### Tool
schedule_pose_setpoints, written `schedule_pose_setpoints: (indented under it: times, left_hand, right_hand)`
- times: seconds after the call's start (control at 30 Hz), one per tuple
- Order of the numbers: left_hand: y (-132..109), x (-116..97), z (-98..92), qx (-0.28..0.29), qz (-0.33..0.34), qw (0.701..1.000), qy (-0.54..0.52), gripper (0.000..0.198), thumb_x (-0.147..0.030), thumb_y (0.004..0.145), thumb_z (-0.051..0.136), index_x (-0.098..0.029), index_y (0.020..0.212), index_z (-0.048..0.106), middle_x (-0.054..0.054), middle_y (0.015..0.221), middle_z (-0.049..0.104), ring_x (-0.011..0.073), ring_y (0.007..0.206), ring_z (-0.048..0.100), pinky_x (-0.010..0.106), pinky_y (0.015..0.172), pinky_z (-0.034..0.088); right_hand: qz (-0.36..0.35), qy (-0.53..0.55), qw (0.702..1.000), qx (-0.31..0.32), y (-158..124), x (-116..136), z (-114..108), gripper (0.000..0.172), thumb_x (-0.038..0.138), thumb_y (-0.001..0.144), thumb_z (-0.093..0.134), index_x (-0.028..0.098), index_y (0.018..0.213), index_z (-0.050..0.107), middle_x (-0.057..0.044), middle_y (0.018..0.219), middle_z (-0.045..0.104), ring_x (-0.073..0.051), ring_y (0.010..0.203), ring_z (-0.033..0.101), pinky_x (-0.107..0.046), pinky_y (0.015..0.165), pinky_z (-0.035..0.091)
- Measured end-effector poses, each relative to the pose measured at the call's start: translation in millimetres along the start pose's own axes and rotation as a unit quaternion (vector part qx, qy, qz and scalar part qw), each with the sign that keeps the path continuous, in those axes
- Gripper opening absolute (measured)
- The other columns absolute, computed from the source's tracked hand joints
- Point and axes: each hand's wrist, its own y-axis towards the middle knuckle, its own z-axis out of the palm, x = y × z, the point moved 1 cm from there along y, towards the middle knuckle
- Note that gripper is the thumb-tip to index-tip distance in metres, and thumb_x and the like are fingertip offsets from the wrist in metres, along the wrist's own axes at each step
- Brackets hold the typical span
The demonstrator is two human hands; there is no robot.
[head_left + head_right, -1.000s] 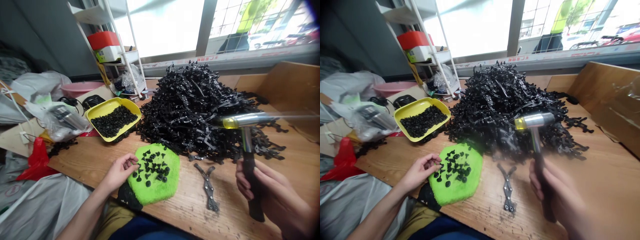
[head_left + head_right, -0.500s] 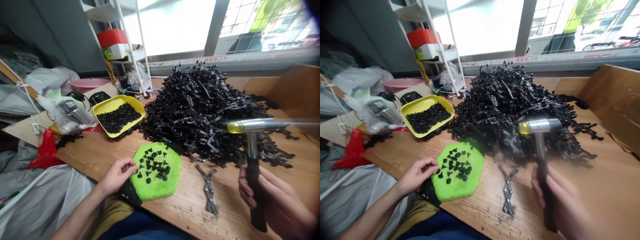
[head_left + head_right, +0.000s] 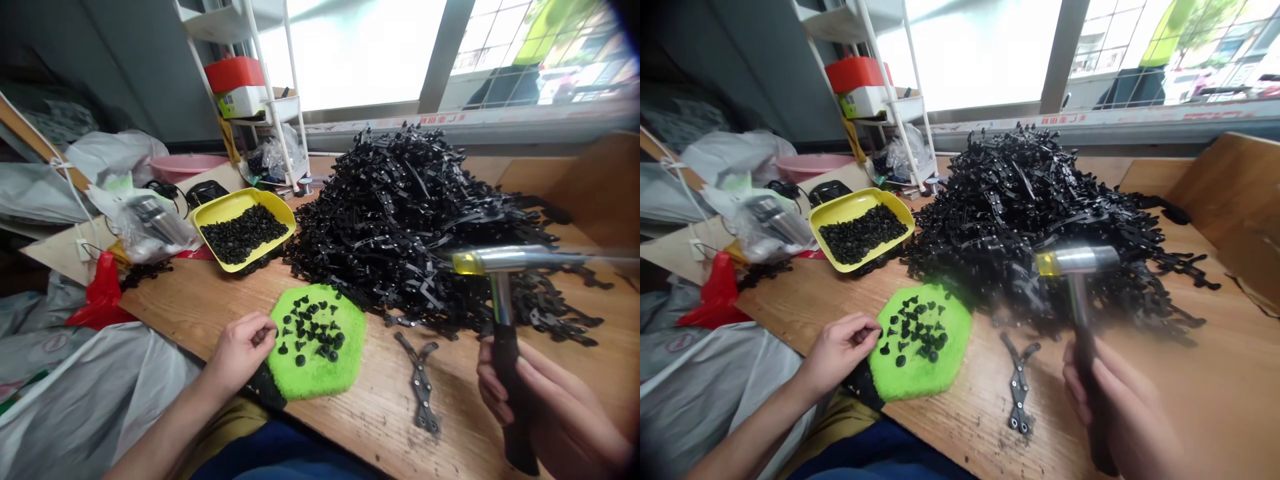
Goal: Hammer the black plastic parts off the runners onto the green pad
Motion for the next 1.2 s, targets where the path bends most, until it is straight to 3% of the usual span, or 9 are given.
schedule_pose_setpoints:
  times: [0.1, 0.3, 0.53, 0.73, 0.97, 1.2]
  left_hand:
    - [10, -7, -2.9, 0.003, 0.021, 0.999, 0.034, 0.015, -0.019, 0.079, 0.050, -0.019, 0.074, 0.064, 0.002, 0.070, 0.057, 0.0133, 0.064, 0.053, 0.024, 0.060, 0.041]
    - [7, -13, -2.3, -0.055, 0.055, 0.992, 0.096, 0.014, -0.024, 0.080, 0.051, -0.019, 0.076, 0.063, 0.004, 0.074, 0.055, 0.0175, 0.075, 0.051, 0.031, 0.073, 0.039]
    - [16, -13, 6.9, -0.011, 0.071, 0.994, 0.084, 0.014, -0.024, 0.080, 0.050, -0.020, 0.076, 0.063, 0.004, 0.076, 0.056, 0.0174, 0.076, 0.051, 0.030, 0.070, 0.041]
    - [11, -5, 3.9, 0.028, 0.026, 0.999, 0.013, 0.019, -0.028, 0.085, 0.044, -0.019, 0.081, 0.061, 0.004, 0.076, 0.058, 0.0149, 0.071, 0.055, 0.025, 0.064, 0.043]
    - [-1, 6, -1.4, -0.005, 0.013, 1.000, -0.017, 0.016, -0.025, 0.083, 0.050, -0.021, 0.089, 0.064, 0.005, 0.089, 0.064, 0.0169, 0.084, 0.059, 0.026, 0.075, 0.045]
    - [10, 7, 12.9, -0.089, -0.001, 0.995, -0.054, 0.017, -0.024, 0.082, 0.050, -0.020, 0.090, 0.065, 0.006, 0.092, 0.065, 0.0183, 0.088, 0.060, 0.029, 0.080, 0.046]
  right_hand:
    - [-0.002, -0.016, 1.000, 0.025, 3, -5, -7, 0.026, 0.045, 0.081, 0.054, 0.019, 0.085, 0.057, -0.002, 0.055, 0.045, -0.013, 0.042, 0.038, -0.021, 0.039, 0.031]
    - [0.000, -0.023, 0.999, 0.049, 5, -11, -13, 0.026, 0.046, 0.083, 0.051, 0.021, 0.087, 0.056, -0.001, 0.057, 0.046, -0.013, 0.044, 0.039, -0.021, 0.040, 0.031]
    - [-0.018, -0.078, 0.996, 0.030, 3, -11, -8, 0.030, 0.049, 0.083, 0.050, 0.020, 0.077, 0.054, -0.001, 0.057, 0.045, -0.013, 0.044, 0.037, -0.023, 0.040, 0.028]
    - [-0.028, -0.089, 0.995, 0.035, 4, -14, -10, 0.031, 0.052, 0.080, 0.052, 0.021, 0.082, 0.057, -0.002, 0.057, 0.047, -0.015, 0.044, 0.039, -0.024, 0.040, 0.030]
    - [-0.031, -0.142, 0.988, 0.054, 3, -17, -18, 0.031, 0.050, 0.084, 0.045, 0.022, 0.081, 0.057, -0.002, 0.058, 0.048, -0.016, 0.048, 0.041, -0.025, 0.042, 0.031]
    - [-0.031, -0.153, 0.985, 0.077, 3, -17, -17, 0.031, 0.049, 0.086, 0.042, 0.023, 0.082, 0.057, -0.002, 0.061, 0.049, -0.017, 0.050, 0.042, -0.026, 0.045, 0.033]
